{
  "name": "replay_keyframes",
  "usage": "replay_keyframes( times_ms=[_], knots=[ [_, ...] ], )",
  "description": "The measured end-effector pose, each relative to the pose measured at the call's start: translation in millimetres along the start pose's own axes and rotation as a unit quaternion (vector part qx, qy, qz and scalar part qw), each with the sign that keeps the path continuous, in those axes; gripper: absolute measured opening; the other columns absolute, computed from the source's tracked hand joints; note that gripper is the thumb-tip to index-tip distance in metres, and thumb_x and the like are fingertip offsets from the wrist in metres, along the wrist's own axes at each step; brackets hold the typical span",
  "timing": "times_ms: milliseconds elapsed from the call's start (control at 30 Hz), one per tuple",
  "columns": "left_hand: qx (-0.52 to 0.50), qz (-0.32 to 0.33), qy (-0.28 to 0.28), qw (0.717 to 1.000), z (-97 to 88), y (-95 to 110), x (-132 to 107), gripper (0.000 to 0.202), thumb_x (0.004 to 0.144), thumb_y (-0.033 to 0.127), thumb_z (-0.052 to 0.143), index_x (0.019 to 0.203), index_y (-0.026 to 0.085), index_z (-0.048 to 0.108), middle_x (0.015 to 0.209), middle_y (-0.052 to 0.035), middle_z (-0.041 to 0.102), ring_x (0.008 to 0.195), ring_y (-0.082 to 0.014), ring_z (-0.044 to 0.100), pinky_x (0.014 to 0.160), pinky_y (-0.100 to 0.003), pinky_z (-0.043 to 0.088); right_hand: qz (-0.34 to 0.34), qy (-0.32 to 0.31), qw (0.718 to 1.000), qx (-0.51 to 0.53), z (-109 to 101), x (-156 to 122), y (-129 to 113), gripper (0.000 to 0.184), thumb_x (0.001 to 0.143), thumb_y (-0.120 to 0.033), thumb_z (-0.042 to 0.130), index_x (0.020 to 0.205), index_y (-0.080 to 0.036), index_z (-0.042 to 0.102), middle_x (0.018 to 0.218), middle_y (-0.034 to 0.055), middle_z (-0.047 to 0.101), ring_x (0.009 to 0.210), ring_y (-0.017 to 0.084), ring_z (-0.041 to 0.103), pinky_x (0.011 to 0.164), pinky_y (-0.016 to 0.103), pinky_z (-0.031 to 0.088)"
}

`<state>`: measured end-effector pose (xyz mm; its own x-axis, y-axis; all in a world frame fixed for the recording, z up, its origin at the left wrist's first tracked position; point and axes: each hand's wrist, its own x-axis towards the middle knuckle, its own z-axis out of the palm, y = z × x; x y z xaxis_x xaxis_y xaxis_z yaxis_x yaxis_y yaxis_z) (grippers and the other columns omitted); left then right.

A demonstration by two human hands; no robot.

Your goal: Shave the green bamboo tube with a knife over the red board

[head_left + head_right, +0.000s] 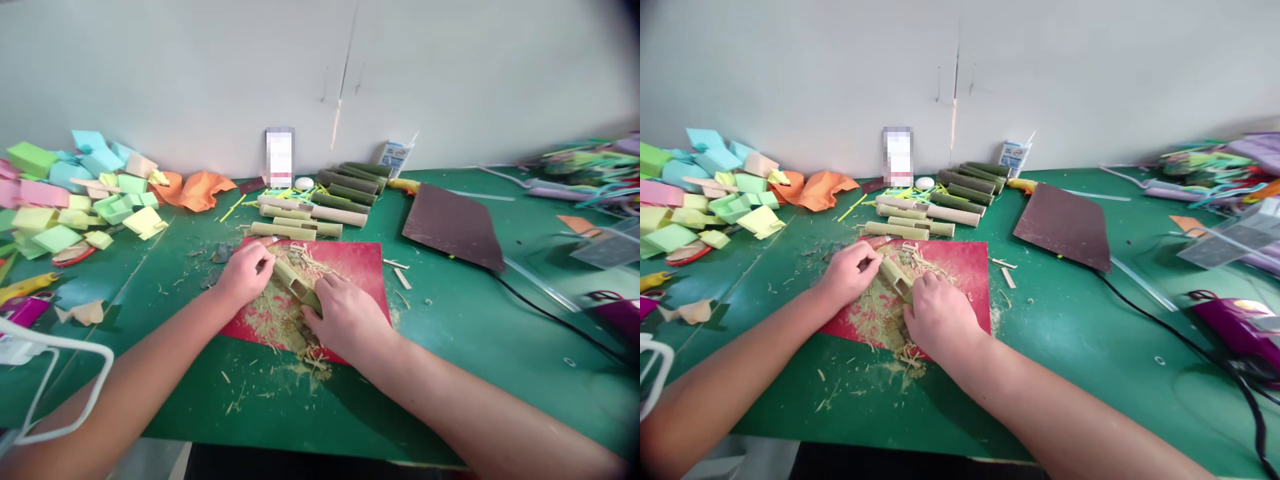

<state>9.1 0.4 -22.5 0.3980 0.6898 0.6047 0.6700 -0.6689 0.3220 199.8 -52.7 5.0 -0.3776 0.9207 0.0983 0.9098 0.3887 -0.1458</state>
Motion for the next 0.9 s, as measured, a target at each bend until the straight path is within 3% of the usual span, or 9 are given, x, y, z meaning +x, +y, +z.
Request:
replay_keyframes(
  times_ms=[133, 233, 367, 500, 633, 767, 900],
  knots=[
    [-0.015, 0.009, -0.05, 0.999, -0.1, 1.0, -0.5, 0.017, 0.087, 0.016, 0.047, 0.07, 0.016, 0.05, 0.068, -0.0006, 0.048, 0.064, -0.012, 0.047, 0.062, -0.025, 0.04, -0.006, -0.007, 1.0, -0.003, -0.9, 0.2, -0.5, 0.015, 0.08, -0.028, 0.054, 0.084, -0.015, 0.058, 0.086, 0.0081, 0.06, 0.081, 0.021, 0.058, 0.066, 0.031, 0.043],
    [-0.003, 0.006, -0.028, 1.0, 0.0, 5.2, -0.5, 0.019, 0.087, 0.017, 0.047, 0.067, 0.016, 0.048, 0.066, -0.0003, 0.047, 0.062, -0.0121, 0.046, 0.062, -0.025, 0.039, -0.001, -0.003, 1.0, -0.002, -1.2, 0.0, -0.2, 0.015, 0.08, -0.029, 0.053, 0.084, -0.015, 0.058, 0.086, 0.0081, 0.06, 0.08, 0.021, 0.057, 0.065, 0.03, 0.043],
    [-0.024, 0.021, -0.065, 0.997, -0.9, 9.0, -1.1, 0.015, 0.087, 0.015, 0.045, 0.072, 0.016, 0.049, 0.071, -0.0017, 0.051, 0.065, -0.0122, 0.048, 0.062, -0.025, 0.04, -0.005, -0.012, 1.0, 0.005, -2.4, -0.5, -0.6, 0.013, 0.08, -0.027, 0.054, 0.085, -0.016, 0.058, 0.087, 0.0086, 0.06, 0.082, 0.021, 0.057, 0.067, 0.03, 0.044],
    [-0.007, 0.015, -0.03, 0.999, -1.9, 9.6, -1.9, 0.019, 0.086, 0.015, 0.046, 0.067, 0.016, 0.047, 0.066, -0.0008, 0.048, 0.062, -0.0121, 0.047, 0.061, -0.025, 0.04, -0.001, -0.008, 1.0, 0.005, -2.8, 0.0, -1.0, 0.014, 0.08, -0.028, 0.054, 0.084, -0.015, 0.058, 0.086, 0.0085, 0.059, 0.082, 0.021, 0.057, 0.068, 0.031, 0.043],
    [-0.037, 0.026, -0.081, 0.996, -1.8, 10.8, -3.1, 0.013, 0.086, 0.014, 0.047, 0.074, 0.016, 0.051, 0.073, -0.0022, 0.053, 0.068, -0.0125, 0.05, 0.063, -0.025, 0.041, -0.004, -0.014, 1.0, 0.012, -1.2, 0.5, 0.0, 0.014, 0.079, -0.028, 0.055, 0.084, -0.015, 0.058, 0.086, 0.0076, 0.059, 0.08, 0.02, 0.057, 0.068, 0.03, 0.043],
    [-0.013, 0.009, -0.036, 0.999, -1.6, 11.4, -2.9, 0.017, 0.085, 0.014, 0.047, 0.068, 0.015, 0.049, 0.068, -0.0007, 0.05, 0.064, -0.0116, 0.049, 0.062, -0.025, 0.041, 0.003, -0.006, 1.0, 0.009, -0.6, 0.5, 1.0, 0.015, 0.078, -0.029, 0.056, 0.084, -0.015, 0.058, 0.084, 0.0072, 0.059, 0.08, 0.021, 0.057, 0.067, 0.031, 0.043],
    [-0.032, 0.018, -0.074, 0.997, -1.6, 10.6, -1.4, 0.014, 0.085, 0.013, 0.048, 0.071, 0.016, 0.051, 0.069, -0.001, 0.052, 0.065, -0.0116, 0.049, 0.061, -0.024, 0.04, -0.007, -0.012, 1.0, 0.011, -0.5, 0.5, 1.1, 0.015, 0.077, -0.028, 0.057, 0.084, -0.015, 0.058, 0.086, 0.0076, 0.059, 0.081, 0.021, 0.057, 0.066, 0.031, 0.043]
  ],
)
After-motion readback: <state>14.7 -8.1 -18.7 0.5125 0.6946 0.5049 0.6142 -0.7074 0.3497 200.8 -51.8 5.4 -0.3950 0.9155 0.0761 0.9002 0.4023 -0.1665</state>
